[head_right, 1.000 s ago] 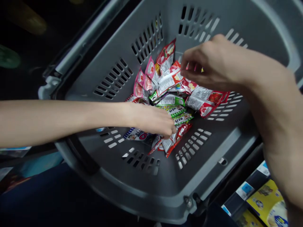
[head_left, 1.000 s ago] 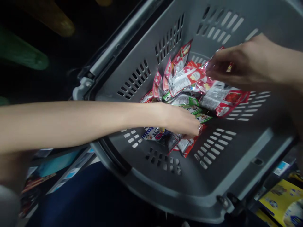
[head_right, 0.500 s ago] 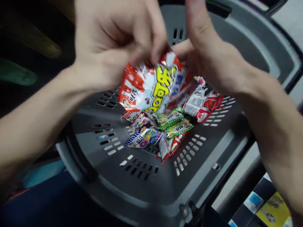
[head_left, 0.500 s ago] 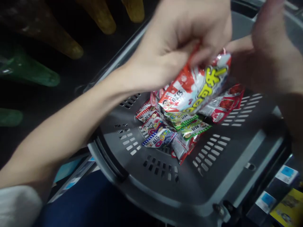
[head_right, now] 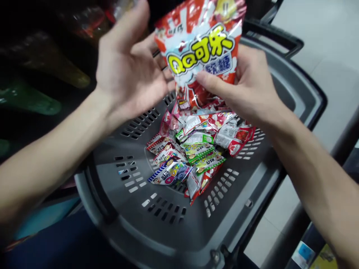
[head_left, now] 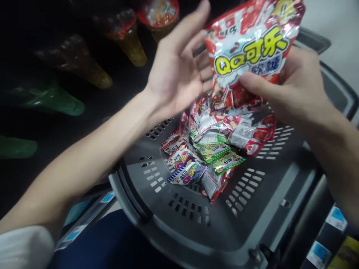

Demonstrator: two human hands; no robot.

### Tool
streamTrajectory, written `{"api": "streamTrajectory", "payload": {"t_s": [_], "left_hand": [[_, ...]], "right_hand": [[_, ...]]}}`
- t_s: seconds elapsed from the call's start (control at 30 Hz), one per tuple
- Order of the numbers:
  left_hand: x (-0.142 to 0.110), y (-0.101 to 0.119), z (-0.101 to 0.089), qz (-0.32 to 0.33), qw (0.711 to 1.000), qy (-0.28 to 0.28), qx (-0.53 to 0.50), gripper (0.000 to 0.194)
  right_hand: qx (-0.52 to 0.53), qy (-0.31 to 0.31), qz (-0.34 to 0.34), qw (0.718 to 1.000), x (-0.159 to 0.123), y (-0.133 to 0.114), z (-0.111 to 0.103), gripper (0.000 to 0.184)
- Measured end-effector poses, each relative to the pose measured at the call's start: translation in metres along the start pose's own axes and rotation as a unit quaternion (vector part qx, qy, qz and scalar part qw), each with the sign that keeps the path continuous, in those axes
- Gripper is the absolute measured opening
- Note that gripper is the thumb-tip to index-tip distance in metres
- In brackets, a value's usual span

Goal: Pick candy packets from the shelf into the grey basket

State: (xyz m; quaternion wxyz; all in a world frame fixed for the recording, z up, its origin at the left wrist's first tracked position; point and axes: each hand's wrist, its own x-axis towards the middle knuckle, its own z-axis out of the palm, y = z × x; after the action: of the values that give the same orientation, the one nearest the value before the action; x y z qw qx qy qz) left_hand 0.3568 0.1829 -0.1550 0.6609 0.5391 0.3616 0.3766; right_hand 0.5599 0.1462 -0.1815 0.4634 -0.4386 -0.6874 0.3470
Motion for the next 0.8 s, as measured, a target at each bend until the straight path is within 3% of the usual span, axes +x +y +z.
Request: {"api": "streamTrajectory", "payload": {"t_s": [0.1,0.23,0.33,0.47,0.63,0.8], "left_hand": [[0.000,-0.012,-0.005,0.008,0.998,-0.055,0.037,0.043],[0.002,-0.024,-0.006,0.024,0.984,-0.022,0.173,0.043],[0.001,-0.023,-0.005,0.043,0.972,-0.027,0.228,0.043],[0.000,-0.023,-0.006,0.047,0.970,-0.063,0.229,0.041],[0.003,-0.037,-0.010,0.072,0.957,-0.085,0.267,0.038],[0.001,-0.045,-0.007,0.070,0.932,-0.141,0.326,0.045]], "right_hand": [[0.071,0.001,-0.015,0.997,0.004,0.010,0.000,0.025],[0.095,0.018,0.009,0.995,0.005,0.017,0.001,0.037],[0.086,0.028,0.014,0.996,0.003,0.014,0.001,0.033],[0.094,0.045,0.013,0.994,0.000,0.005,0.001,0.015],[0.095,0.046,0.038,0.994,0.000,0.003,-0.002,0.030],[0.048,0.036,0.031,0.998,-0.001,0.004,-0.004,0.025]]}}
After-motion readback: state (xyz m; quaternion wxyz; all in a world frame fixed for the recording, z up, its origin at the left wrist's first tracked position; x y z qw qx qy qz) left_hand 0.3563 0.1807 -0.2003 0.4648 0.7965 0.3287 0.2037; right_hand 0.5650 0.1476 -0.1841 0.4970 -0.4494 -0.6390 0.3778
